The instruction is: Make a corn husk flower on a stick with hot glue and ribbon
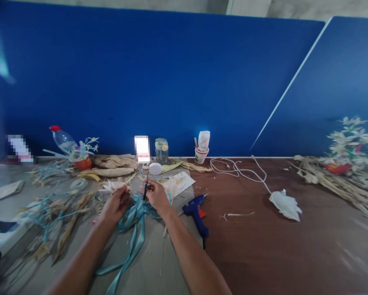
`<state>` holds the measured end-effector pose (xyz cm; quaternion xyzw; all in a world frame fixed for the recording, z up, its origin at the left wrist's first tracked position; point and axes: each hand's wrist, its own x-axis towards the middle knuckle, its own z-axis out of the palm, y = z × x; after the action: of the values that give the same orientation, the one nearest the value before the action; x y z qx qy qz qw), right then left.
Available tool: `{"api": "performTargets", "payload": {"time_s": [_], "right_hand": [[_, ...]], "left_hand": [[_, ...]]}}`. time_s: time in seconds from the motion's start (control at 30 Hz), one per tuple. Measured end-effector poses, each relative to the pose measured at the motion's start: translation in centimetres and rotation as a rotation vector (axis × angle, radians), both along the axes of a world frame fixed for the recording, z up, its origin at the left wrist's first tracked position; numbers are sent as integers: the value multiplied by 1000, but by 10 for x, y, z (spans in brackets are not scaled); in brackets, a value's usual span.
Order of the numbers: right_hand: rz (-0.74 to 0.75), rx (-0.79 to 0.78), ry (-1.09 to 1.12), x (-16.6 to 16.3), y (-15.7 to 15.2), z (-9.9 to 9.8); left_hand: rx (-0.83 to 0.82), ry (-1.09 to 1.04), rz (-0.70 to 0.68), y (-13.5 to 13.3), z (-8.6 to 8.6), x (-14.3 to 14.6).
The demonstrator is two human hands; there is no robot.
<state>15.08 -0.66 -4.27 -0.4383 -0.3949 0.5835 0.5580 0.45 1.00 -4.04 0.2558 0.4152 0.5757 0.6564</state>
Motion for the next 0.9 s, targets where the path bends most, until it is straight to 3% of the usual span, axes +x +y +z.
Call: {"api": "performTargets", "payload": {"time_s": [0.2,0.53,0.9], "right_hand": [[125,27,-255,-23,-7,-8],[55,275,-896,-33,-23,-10],[56,368,-1106,-33,-27,-11]], "left_hand": [[26,-18,-16,0,-3,0],[-34,-162,41,-2,4,1],[-80,-184,48,1,0,-4]]}}
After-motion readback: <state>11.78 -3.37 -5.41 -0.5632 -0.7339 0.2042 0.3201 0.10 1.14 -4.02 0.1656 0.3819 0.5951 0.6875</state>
